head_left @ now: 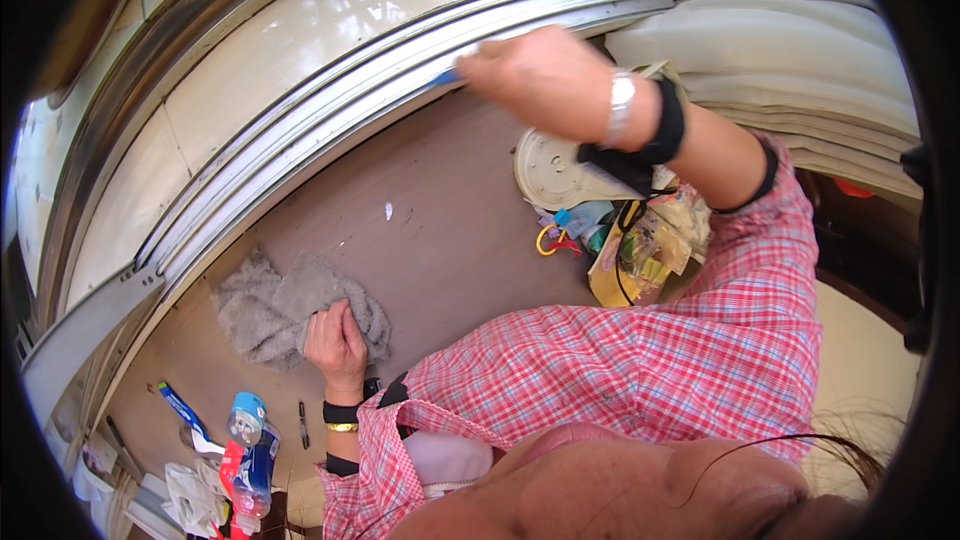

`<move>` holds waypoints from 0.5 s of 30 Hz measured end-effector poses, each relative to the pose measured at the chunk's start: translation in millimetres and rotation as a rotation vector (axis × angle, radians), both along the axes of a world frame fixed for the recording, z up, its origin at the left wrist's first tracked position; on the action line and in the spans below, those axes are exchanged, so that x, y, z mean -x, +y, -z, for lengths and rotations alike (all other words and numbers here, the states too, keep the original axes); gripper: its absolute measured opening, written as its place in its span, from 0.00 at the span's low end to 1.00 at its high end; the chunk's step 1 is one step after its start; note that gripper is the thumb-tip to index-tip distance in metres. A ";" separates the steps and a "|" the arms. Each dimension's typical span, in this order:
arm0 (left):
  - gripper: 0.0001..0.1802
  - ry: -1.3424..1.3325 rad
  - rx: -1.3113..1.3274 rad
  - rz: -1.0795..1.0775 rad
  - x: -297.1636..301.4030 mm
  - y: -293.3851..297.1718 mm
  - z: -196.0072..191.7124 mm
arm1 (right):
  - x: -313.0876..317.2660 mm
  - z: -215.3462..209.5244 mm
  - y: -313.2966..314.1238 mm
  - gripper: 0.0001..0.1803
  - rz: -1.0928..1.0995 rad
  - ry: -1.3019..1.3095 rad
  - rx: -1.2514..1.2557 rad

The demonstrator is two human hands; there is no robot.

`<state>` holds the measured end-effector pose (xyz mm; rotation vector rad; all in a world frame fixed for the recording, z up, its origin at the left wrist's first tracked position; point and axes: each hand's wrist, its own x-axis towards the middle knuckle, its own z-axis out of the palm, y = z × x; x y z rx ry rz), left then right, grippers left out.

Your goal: The person cleans a window track using a small blue scraper and a cloth. They repeatedly scrape debris from the track and wipe the area with the cloth, moving along the length of the track.

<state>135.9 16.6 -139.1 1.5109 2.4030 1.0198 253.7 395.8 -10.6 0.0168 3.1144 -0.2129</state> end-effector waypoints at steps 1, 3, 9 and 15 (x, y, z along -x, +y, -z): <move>0.07 0.005 -0.002 -0.001 -0.4 0.2 -0.2 | -8.7 -6.7 10.6 0.04 0.106 -0.137 -0.111; 0.08 0.017 0.008 -0.006 -0.6 0.6 0.3 | -27.9 -15.9 28.5 0.02 0.243 -0.269 -0.266; 0.09 0.021 0.030 -0.008 0.5 0.2 4.7 | -34.8 -1.1 14.7 0.03 0.016 -0.082 -0.128; 0.15 -0.165 0.068 -0.069 0.7 -1.4 -16.5 | -42.3 -34.0 3.6 0.03 0.175 0.027 0.000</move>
